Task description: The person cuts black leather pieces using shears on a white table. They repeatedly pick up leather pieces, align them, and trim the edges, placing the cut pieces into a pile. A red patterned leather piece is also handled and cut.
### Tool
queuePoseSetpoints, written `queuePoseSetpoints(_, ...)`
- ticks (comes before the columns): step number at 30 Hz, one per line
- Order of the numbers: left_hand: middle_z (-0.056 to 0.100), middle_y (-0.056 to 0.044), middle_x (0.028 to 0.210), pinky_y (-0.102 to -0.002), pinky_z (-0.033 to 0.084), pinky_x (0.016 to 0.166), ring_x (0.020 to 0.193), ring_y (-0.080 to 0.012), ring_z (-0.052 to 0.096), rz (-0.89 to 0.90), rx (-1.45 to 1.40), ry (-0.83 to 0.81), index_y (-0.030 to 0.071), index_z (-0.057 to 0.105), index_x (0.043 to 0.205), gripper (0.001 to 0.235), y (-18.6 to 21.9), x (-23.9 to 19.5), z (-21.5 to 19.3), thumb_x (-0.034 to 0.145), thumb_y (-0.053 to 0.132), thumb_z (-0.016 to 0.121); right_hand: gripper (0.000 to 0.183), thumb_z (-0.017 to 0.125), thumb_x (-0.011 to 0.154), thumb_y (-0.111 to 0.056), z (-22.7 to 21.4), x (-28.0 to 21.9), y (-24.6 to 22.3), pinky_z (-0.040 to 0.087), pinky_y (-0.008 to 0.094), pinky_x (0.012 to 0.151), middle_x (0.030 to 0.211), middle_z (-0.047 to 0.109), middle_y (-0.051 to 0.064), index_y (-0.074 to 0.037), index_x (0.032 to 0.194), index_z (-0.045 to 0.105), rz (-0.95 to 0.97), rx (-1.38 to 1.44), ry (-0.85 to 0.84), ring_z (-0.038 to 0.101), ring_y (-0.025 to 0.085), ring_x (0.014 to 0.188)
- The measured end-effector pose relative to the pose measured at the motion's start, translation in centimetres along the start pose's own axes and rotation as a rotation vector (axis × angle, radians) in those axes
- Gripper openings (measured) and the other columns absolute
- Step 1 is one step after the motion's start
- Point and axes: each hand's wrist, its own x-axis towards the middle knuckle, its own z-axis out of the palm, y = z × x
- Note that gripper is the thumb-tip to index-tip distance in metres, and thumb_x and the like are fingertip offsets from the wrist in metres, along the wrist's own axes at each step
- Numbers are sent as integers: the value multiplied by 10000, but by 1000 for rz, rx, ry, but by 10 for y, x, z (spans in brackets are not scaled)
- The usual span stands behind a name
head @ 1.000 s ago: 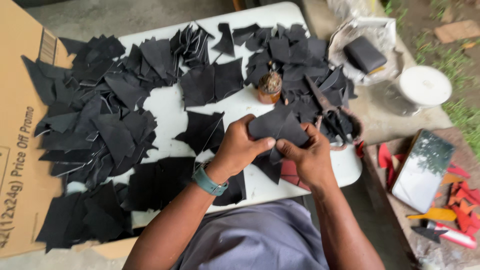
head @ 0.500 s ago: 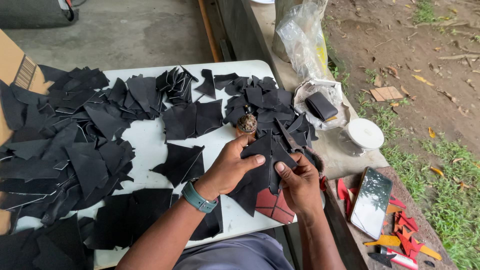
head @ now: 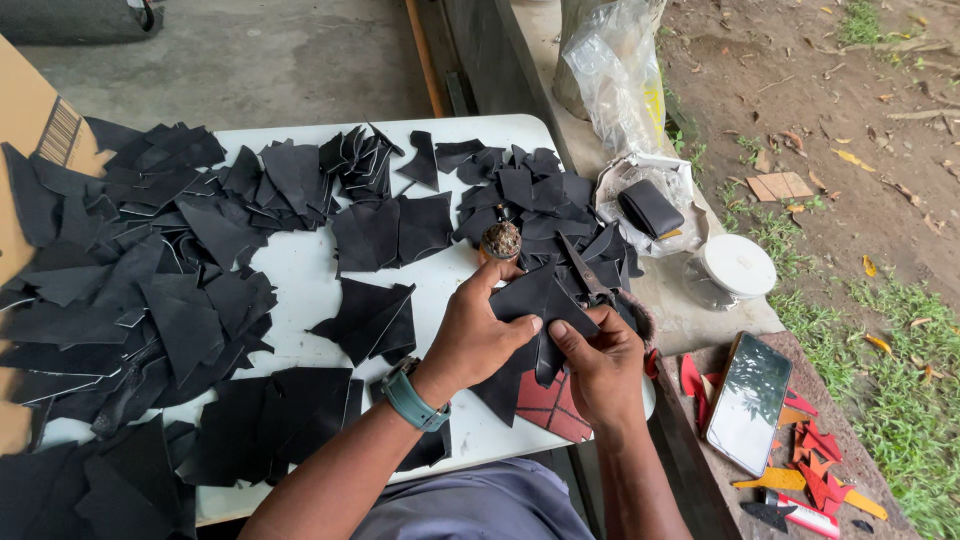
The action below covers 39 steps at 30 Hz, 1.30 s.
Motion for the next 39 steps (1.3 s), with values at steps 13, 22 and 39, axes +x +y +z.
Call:
queuePoseSetpoints(13,729,-72,1053,-253,575,875,958,-99,685,-164,-562,-158,-62,666,1164,233,-27,17,15,937,-11,669,151,726,911,20,-13,11,-13,553,252,749,931,722,56,6,1052,675,49,83,-35,674,106,824)
queuePoseSetpoints(22,752,-86,1057,-251,577,840,952,-96,696,-100,-218,-218,-48,677,1160,279,-6,17,5,895,34,703,121,745,910,-23,-10,10,-19,514,212,707,895,725,32,12,1023,715,39,-154,-5,632,63,786)
queuePoseSetpoints(39,762,-124,846,-291,556,639,738,-141,733,111,134,-131,-23,727,1065,219,26,2,16,946,155,684,101,715,968,-121,27,-17,-41,462,224,578,733,641,-50,-20,973,711,-303,-758,217,557,35,654)
